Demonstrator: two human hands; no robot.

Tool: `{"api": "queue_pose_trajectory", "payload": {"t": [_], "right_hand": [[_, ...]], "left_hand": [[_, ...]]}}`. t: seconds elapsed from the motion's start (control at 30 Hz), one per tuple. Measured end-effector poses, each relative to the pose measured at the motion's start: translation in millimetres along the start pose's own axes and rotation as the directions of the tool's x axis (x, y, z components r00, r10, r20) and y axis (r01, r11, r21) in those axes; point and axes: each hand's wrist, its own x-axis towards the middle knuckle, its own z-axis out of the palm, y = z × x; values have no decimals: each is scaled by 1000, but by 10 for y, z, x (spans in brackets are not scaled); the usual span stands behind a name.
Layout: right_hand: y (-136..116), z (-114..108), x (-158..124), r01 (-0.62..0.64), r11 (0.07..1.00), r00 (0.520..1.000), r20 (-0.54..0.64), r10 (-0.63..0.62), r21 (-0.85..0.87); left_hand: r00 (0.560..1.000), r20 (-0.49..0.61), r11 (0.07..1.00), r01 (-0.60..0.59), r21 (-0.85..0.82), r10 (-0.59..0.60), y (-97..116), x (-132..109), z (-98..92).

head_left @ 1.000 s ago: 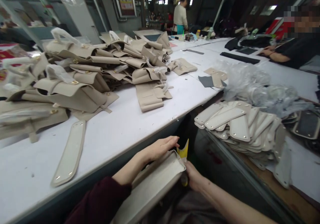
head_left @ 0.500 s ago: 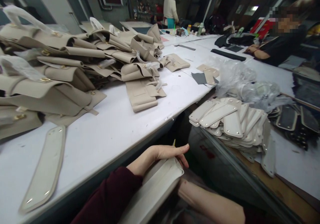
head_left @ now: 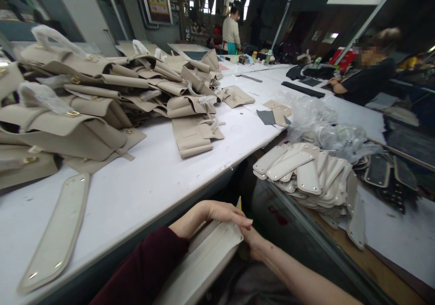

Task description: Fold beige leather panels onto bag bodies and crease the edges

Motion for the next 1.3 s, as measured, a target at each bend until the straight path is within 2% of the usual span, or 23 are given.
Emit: {"api": "queue_pose_trajectory", "payload": {"t": [0.1, 0.17, 0.2, 0.27, 0.33, 0.37, 0.47, 0.53, 0.63, 0.77, 0.93, 1.2, 1.3], "right_hand": [[53, -569, -206, -55, 997, 996, -69, 51, -57], [-26, -955, -461, -66, 994, 995, -74, 60, -92], [-102, -1097, -602, -96, 989, 995, -24, 94, -111], [-298, -1225, -860, -144, 967, 970, 165, 180, -209], [-497, -1162, -1017, -125, 938, 932, 285, 223, -324], [-576, -1085, -1046, -84, 918, 929, 303, 212, -387], [-678, -831, -968, 54, 842, 949, 289, 123, -537], [-657, -719, -861, 90, 809, 960, 266, 84, -581], [-615, -647, -757, 100, 812, 963, 261, 66, -575], [-643, -600, -753, 105, 818, 963, 262, 57, -566], [-616, -542, -761, 32, 852, 960, 252, 119, -522], [-537, -459, -747, 8, 893, 955, 268, 127, -450], [-574, -377, -787, -67, 924, 951, 255, 172, -376]], "left_hand": [[1000, 14, 1000, -12, -9, 13, -2, -15, -11], [999, 49, 999, 1, -39, 1, -14, -8, -15], [998, 67, 999, 13, -50, -9, -19, 1, -17], [995, 92, 998, 34, -59, -28, -26, 23, -20], [994, 100, 997, 45, -54, -40, -25, 41, -21], [994, 99, 997, 48, -52, -43, -21, 45, -19], [996, 73, 998, 57, -40, -54, -4, 40, -9], [997, 49, 998, 57, -14, -56, 4, 31, -3], [999, 25, 998, 44, 52, -45, 0, 29, -4], [999, 19, 996, 31, 79, -33, -23, 41, -21], [999, 13, 996, 35, 84, -36, -27, 43, -32], [997, 60, 985, 40, 167, -51, 0, 48, -64], [995, 75, 977, 48, 206, -65, 29, 40, -83]]}}
